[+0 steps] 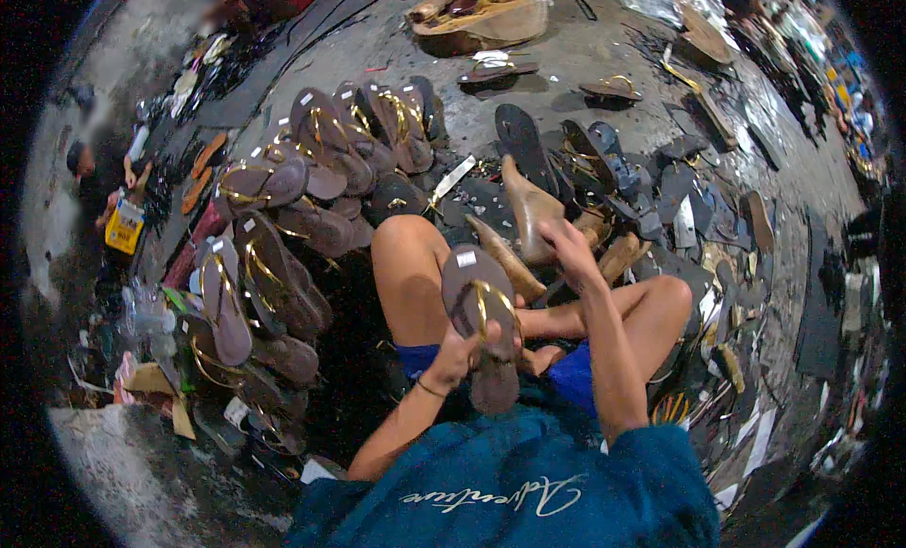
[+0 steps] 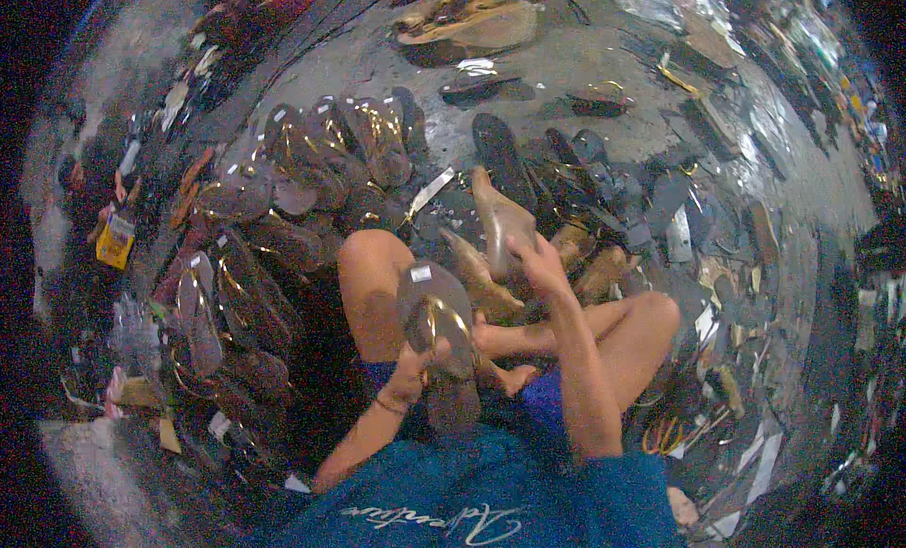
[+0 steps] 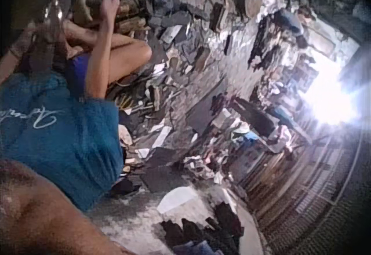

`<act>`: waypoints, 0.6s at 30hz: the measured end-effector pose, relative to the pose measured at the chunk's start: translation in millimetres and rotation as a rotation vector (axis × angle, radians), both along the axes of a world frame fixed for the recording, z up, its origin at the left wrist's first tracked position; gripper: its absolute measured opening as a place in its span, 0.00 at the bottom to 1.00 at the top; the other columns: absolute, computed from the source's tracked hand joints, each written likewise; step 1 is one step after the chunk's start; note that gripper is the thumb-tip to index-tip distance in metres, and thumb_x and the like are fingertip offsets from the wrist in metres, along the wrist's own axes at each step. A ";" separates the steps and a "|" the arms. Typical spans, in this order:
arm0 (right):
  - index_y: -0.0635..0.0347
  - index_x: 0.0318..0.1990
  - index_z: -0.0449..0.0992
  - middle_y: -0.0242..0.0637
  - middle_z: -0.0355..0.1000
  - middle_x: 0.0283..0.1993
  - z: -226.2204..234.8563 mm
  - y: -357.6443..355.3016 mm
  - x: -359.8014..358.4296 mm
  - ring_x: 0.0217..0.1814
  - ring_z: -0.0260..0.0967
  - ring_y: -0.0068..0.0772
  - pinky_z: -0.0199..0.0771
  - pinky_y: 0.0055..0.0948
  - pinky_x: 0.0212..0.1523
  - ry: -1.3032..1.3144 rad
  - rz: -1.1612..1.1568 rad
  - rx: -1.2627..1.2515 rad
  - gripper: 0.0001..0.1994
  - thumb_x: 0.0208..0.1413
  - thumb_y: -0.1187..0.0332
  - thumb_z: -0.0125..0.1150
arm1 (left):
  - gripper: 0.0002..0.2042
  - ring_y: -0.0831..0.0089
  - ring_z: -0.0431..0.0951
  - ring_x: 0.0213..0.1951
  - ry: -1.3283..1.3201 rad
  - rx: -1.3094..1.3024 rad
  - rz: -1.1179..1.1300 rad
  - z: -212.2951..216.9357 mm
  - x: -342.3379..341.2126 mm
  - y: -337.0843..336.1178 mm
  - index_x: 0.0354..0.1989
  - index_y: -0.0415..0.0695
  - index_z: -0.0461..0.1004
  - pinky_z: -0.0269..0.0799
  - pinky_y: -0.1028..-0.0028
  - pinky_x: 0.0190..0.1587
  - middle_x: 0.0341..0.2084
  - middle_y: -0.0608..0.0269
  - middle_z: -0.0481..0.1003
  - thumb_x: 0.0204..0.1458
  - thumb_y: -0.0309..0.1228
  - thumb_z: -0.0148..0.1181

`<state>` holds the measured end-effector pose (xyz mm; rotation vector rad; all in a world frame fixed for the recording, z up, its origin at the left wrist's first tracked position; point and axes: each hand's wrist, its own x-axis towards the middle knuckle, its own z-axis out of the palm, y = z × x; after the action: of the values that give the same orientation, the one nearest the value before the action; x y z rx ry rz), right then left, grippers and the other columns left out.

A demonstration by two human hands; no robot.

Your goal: The person sits on the floor and assembles flip-flops by attaching straps to soles. They repeatedly pick up a sole and a strap, align them, and press them together, then place the finished sandal aside.

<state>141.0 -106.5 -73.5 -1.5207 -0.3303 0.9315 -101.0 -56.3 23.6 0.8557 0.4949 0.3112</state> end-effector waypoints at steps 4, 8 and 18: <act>0.67 0.56 0.67 0.42 0.72 0.49 122.7 -100.0 -66.0 0.50 0.70 0.32 0.70 0.30 0.51 0.345 0.114 0.160 0.30 0.53 0.53 0.59 | 0.28 0.66 0.78 0.39 -0.103 -0.219 0.145 -33.1 20.7 34.5 0.59 0.37 0.60 0.79 0.69 0.41 0.45 0.54 0.74 0.56 0.42 0.59; 0.69 0.59 0.63 0.44 0.69 0.56 167.9 -137.1 -126.9 0.55 0.68 0.35 0.70 0.35 0.53 0.208 0.166 0.031 0.30 0.54 0.59 0.62 | 0.34 0.61 0.77 0.44 -0.102 -0.113 0.118 -42.7 24.7 42.9 0.61 0.39 0.59 0.76 0.66 0.46 0.50 0.48 0.72 0.59 0.57 0.42; 0.68 0.57 0.65 0.53 0.68 0.52 123.4 -54.7 -183.1 0.50 0.69 0.54 0.71 0.40 0.50 -1.064 0.166 -0.229 0.29 0.48 0.64 0.64 | 0.47 0.58 0.74 0.51 -0.172 -0.355 0.244 -61.9 1.5 7.7 0.62 0.36 0.58 0.71 0.63 0.55 0.52 0.44 0.71 0.53 0.70 0.19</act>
<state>-42.1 -161.2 50.0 -2.1330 -1.1447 0.1953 -99.6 -48.6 -38.4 0.4190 0.4769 0.4997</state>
